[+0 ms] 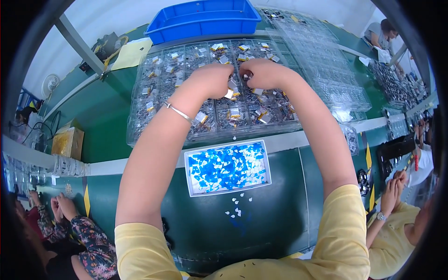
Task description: The person assembles internal components into electronic device housings by hand, taking circuit boards, batteries, and plastic components from an assembly tray and inserting them into the housings.
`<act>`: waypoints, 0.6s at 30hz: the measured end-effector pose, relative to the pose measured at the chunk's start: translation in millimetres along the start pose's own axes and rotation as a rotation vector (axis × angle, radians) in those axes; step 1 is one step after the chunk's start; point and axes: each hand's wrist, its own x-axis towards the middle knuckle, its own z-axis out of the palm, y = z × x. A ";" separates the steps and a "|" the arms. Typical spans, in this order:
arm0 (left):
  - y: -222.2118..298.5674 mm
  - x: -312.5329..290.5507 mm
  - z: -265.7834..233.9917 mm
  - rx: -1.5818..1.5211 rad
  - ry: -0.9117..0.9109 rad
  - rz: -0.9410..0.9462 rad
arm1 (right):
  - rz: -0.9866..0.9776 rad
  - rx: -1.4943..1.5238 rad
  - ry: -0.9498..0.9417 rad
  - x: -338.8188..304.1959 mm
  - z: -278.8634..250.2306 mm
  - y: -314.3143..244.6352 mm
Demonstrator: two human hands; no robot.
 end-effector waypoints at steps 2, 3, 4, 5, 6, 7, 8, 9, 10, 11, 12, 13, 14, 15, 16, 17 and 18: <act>-0.2 2.1 0.0 -0.006 -0.010 0.005 | -0.138 0.020 0.030 -0.5 2.6 12.5; 0.0 2.5 0.9 -0.010 0.032 0.007 | -0.136 0.019 0.031 -2.9 1.7 16.5; 0.1 3.2 1.3 -0.014 0.074 0.009 | -0.166 0.052 0.107 -5.7 0.6 20.8; -1.1 3.6 0.2 -0.015 0.074 0.013 | -0.196 0.084 0.183 -8.7 -0.5 24.9; -1.5 2.6 -2.9 -0.111 0.138 0.001 | -0.191 0.083 0.183 -14.5 -7.1 25.7; -7.3 -3.8 -7.3 -0.203 0.206 -0.024 | -0.036 0.295 0.098 -19.0 -18.9 17.7; -22.4 -5.5 -4.9 -0.228 0.294 0.005 | 0.122 0.504 0.008 -23.7 -29.4 10.2; -21.9 -9.7 -8.8 -0.233 0.291 0.012 | 0.131 0.503 0.009 -33.6 -34.6 9.7; -18.7 -19.1 -18.5 -0.343 0.303 -0.052 | 0.081 0.562 0.035 -42.8 -35.3 7.0; -14.3 -29.7 -28.6 -0.451 0.316 -0.118 | 0.028 0.621 0.061 -51.8 -36.2 1.6; -4.8 -43.9 -41.4 -0.452 0.316 -0.120 | 0.029 0.644 0.019 -62.1 -40.0 -6.5; 9.2 -58.2 -53.0 -0.501 0.252 -0.127 | 0.037 0.644 0.020 -71.4 -39.2 -8.4; 19.0 -73.0 -59.4 -0.548 0.190 -0.143 | 0.018 0.585 -0.079 -78.0 -36.8 -11.0; 21.6 -88.0 -61.0 -0.573 0.136 -0.075 | -0.009 0.526 -0.181 -83.1 -33.0 -16.3; 23.0 -101.7 -60.3 -0.600 0.081 0.002 | 0.018 0.511 -0.179 -92.1 -31.7 -26.6; 20.8 -114.3 -48.9 -0.627 0.061 0.103 | 0.018 0.514 -0.183 -93.7 -27.1 -31.3; 38.3 -134.0 -53.0 -0.590 0.007 0.114 | 0.065 0.401 -0.172 -95.6 -22.5 -33.3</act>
